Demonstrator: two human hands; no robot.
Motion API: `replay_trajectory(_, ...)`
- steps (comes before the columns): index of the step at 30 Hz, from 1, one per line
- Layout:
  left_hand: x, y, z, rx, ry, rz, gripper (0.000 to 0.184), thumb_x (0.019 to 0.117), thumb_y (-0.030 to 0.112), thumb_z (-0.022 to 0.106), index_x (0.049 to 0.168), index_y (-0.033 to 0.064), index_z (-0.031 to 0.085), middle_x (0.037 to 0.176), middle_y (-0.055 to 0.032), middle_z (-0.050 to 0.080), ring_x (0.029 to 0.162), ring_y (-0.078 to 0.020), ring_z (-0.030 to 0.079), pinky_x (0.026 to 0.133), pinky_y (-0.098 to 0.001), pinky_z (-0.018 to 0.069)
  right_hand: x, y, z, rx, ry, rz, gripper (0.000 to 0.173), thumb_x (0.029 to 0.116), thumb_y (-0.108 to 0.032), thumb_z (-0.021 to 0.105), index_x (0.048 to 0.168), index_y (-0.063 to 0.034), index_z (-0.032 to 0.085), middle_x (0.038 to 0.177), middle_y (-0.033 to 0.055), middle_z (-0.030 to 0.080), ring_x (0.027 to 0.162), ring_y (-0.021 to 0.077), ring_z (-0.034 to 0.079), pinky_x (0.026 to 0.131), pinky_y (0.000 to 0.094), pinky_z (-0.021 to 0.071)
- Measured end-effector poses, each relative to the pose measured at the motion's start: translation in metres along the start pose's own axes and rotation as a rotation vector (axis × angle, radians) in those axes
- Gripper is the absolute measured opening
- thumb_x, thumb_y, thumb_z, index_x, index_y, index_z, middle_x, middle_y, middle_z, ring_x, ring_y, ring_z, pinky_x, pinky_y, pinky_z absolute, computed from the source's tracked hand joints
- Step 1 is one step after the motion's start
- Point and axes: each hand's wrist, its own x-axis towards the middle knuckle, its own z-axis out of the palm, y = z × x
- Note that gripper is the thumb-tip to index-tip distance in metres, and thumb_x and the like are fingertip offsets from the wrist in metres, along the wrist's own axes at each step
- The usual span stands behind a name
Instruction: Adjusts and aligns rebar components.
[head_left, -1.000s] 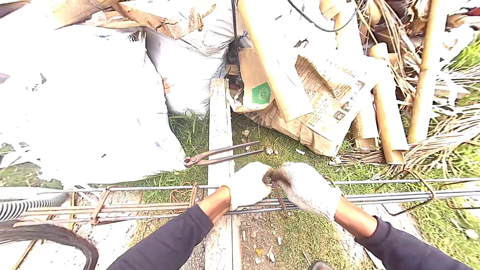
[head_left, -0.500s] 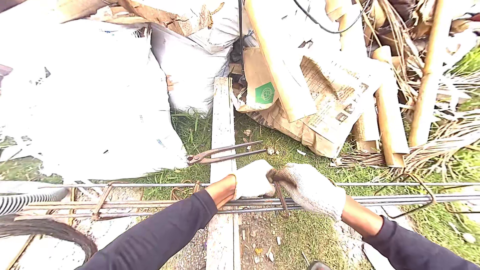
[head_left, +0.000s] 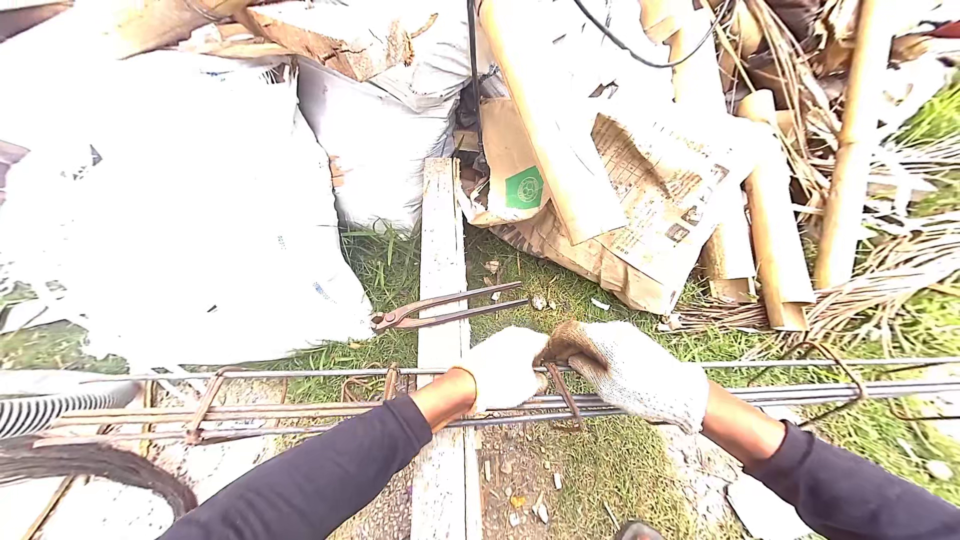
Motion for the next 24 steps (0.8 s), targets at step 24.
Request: replay_trajectory(24, -0.003, 0.005, 0.003, 0.045, 0.037, -0.038, 0.024, 0.094, 0.028, 0.069, 0.116, 0.0181, 0.071, 0.102, -0.0024, 0.071, 0.096, -0.0164, 0.067, 0.086, -0.041, 0.0547, 0.021, 0.015, -0.02, -0.247, -0.332, -0.073, 0.022, 0.1007, -0.02, 0.057, 0.105, -0.0232, 0.078, 0.096, 0.0006, 0.071, 0.094, 0.0176, 0.067, 0.083, 0.0436, 0.0547)
